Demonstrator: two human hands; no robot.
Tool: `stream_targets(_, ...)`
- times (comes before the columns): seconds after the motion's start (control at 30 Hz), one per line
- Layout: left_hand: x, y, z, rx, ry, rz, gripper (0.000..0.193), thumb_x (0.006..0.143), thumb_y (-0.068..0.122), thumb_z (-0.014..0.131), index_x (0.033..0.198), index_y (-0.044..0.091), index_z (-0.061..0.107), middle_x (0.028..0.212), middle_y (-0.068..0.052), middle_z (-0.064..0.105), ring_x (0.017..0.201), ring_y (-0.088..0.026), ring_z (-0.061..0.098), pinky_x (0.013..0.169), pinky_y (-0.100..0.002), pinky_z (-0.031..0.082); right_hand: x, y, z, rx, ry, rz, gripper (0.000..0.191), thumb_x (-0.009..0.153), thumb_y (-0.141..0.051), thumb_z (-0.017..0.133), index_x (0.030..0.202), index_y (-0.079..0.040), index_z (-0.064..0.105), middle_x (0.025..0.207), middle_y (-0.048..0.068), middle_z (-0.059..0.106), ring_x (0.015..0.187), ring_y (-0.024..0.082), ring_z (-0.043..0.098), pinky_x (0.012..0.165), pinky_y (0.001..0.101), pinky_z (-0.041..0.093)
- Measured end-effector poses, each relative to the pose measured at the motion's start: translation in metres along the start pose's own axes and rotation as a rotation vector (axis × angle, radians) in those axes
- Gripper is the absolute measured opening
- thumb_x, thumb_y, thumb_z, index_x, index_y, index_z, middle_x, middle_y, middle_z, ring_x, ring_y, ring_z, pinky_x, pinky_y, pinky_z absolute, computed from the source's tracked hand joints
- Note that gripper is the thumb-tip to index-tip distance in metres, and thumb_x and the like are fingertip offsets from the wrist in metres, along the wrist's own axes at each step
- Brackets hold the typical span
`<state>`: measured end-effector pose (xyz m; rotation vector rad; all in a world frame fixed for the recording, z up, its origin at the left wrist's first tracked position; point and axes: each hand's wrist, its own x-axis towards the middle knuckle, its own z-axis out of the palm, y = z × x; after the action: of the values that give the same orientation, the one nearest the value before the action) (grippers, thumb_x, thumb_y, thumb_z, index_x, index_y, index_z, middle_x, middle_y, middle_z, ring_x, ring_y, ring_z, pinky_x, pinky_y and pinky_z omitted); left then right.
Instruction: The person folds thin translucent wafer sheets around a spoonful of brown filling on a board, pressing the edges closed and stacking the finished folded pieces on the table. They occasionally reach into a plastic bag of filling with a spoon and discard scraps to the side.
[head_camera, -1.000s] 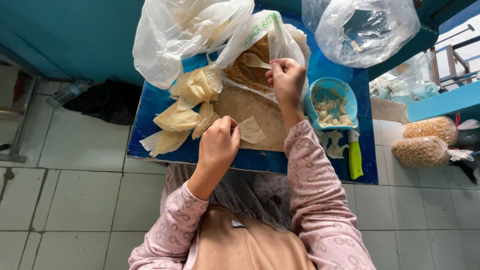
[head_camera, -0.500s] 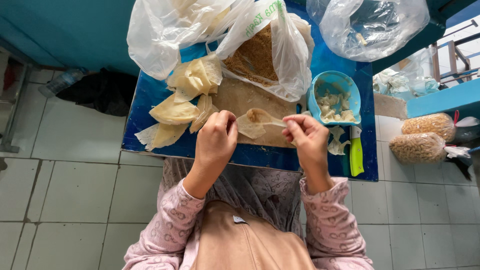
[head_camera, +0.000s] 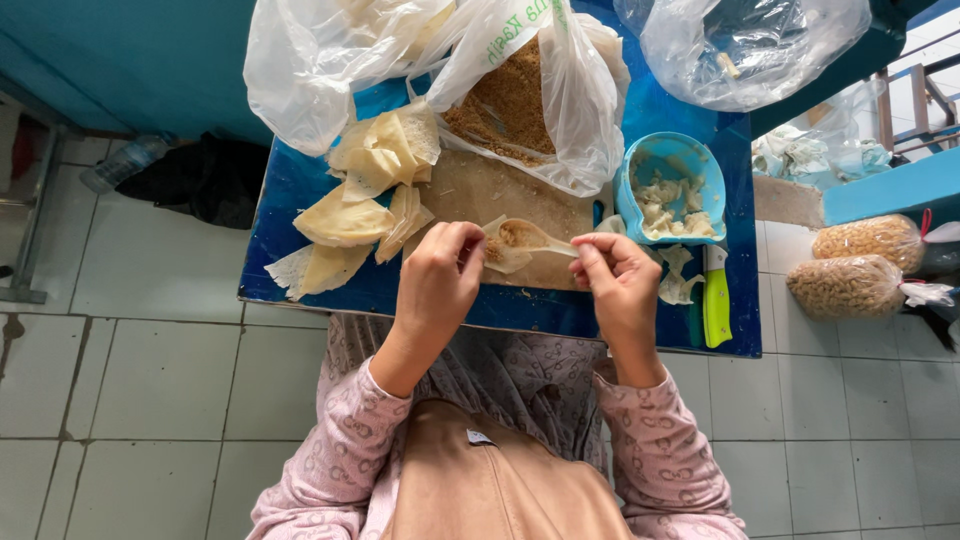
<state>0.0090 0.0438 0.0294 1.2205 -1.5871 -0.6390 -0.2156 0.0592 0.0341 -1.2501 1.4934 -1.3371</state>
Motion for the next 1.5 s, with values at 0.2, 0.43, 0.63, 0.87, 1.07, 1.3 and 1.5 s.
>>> stream_targets(0.2,0.001,-0.001,0.008,-0.012,-0.007,0.033,0.018,0.099,0.011,0.066,0.115,0.005,0.067,0.096,-0.012,0.072,0.082,-0.028,0.072,0.069,-0.036,0.056,0.056,0.001,0.012,0.195,0.012,-0.109,0.011,0.103,-0.004,0.064,0.106,0.002,0.072,0.084,0.006,0.07,0.069,0.009,0.062,0.062,0.0215,0.049)
stream_targets(0.43,0.004,-0.001,0.006,0.051,-0.078,0.015,0.012,0.09,0.009,0.071,0.101,0.006,0.066,0.091,-0.008,0.069,0.079,-0.028,0.071,0.068,-0.038,0.054,0.103,-0.031,0.07,-0.637,0.005,-0.926,0.03,0.095,0.0,0.059,0.123,0.008,0.067,0.117,0.029,0.065,0.105,0.04,0.066,0.09,0.042,0.054)
stream_targets(0.63,0.001,-0.007,0.005,0.115,-0.046,0.117,0.006,0.09,0.009,0.073,0.092,0.007,0.067,0.091,-0.011,0.062,0.083,-0.033,0.066,0.072,-0.042,0.053,0.026,-0.031,0.046,-0.833,-0.205,-0.43,0.016,0.086,-0.013,0.075,0.089,-0.001,0.065,0.092,0.017,0.064,0.09,0.038,0.062,0.078,0.0474,0.048)
stream_targets(0.87,-0.004,-0.006,0.014,0.212,-0.042,0.123,0.008,0.091,0.012,0.073,0.092,0.007,0.066,0.093,-0.011,0.06,0.087,-0.032,0.065,0.073,-0.043,0.053,0.017,-0.013,0.047,-0.559,-0.24,-0.115,0.01,0.089,-0.01,0.071,0.092,-0.002,0.066,0.085,0.011,0.07,0.075,0.022,0.07,0.068,0.033,0.054)
stream_targets(1.07,-0.003,-0.003,0.011,0.217,-0.051,0.1,0.008,0.091,0.011,0.072,0.091,0.005,0.066,0.093,-0.011,0.06,0.087,-0.033,0.065,0.073,-0.043,0.053,0.018,-0.006,0.051,0.011,-0.297,0.022,0.017,0.091,-0.001,0.064,0.107,-0.005,0.06,0.092,0.002,0.075,0.085,0.007,0.071,0.077,0.0212,0.057)
stream_targets(1.3,-0.004,-0.004,0.008,0.159,-0.088,0.105,0.01,0.09,0.005,0.067,0.101,0.003,0.068,0.096,-0.013,0.063,0.089,-0.034,0.066,0.077,-0.042,0.054,0.013,-0.001,0.061,-0.43,-0.186,-0.242,0.012,0.085,-0.003,0.076,0.093,-0.001,0.067,0.087,0.005,0.065,0.072,0.013,0.061,0.065,0.0275,0.05)
stream_targets(1.5,0.001,-0.005,-0.002,0.162,-0.123,0.227,0.017,0.088,-0.002,0.064,0.105,0.002,0.066,0.105,-0.015,0.061,0.095,-0.035,0.065,0.079,-0.041,0.054,0.007,-0.017,0.065,-0.644,-0.191,-0.49,0.007,0.085,-0.004,0.074,0.091,-0.003,0.07,0.091,0.009,0.065,0.091,0.028,0.064,0.079,0.0384,0.049)
